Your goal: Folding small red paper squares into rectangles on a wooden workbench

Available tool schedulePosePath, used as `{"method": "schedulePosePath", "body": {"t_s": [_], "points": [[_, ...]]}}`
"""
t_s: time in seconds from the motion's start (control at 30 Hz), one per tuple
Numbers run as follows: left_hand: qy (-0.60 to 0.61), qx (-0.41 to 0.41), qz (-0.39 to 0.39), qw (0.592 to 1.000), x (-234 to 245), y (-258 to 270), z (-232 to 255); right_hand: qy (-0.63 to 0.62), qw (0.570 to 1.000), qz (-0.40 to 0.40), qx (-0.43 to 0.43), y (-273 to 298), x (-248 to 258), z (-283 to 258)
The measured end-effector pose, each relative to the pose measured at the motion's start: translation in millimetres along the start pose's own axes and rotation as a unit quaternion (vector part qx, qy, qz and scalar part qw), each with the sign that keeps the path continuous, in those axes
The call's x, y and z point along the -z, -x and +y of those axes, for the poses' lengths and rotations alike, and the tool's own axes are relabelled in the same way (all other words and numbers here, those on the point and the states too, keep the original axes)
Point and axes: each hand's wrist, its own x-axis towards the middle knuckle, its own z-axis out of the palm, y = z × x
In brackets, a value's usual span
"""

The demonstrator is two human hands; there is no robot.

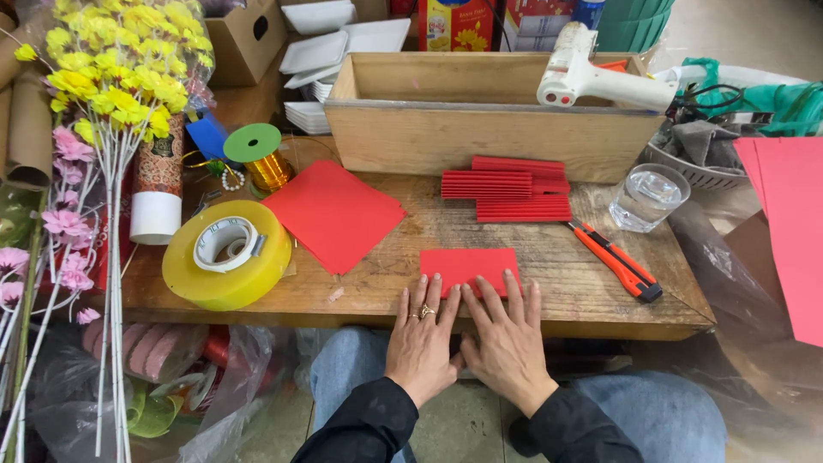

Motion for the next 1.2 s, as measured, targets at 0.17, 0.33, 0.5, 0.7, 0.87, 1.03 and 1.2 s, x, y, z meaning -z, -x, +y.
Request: {"method": "schedulePosePath", "body": {"t_s": [0.17, 0.33, 0.5, 0.7, 0.87, 1.03, 1.2], "points": [[-0.029, 0.007, 0.000, 1.000, -5, 1, -1, 0.063, 0.996, -0.057, -0.028, 17, 4, 35], [-0.155, 0.005, 0.070, 0.985, -23, 1, 8, 0.077, 0.996, 0.001, -0.052, 32, 17, 63], [-0.067, 0.004, -0.056, 0.996, -7, -30, 62, 0.060, 0.995, -0.039, -0.069, 37, 4, 68], [-0.103, 0.033, -0.046, 0.993, -19, -20, 56, 0.066, 0.995, -0.041, -0.059, 38, 5, 70], [-0.162, 0.064, 0.030, 0.984, -24, 16, -2, 0.054, 0.996, -0.034, -0.066, 35, 9, 66], [-0.177, 0.081, 0.033, 0.980, -24, 22, -16, 0.055, 0.996, -0.016, -0.065, 38, 2, 67], [0.148, 0.141, 0.126, 0.971, -3, 37, -9, 0.037, 0.995, -0.034, -0.081, 43, -8, 70]]}}
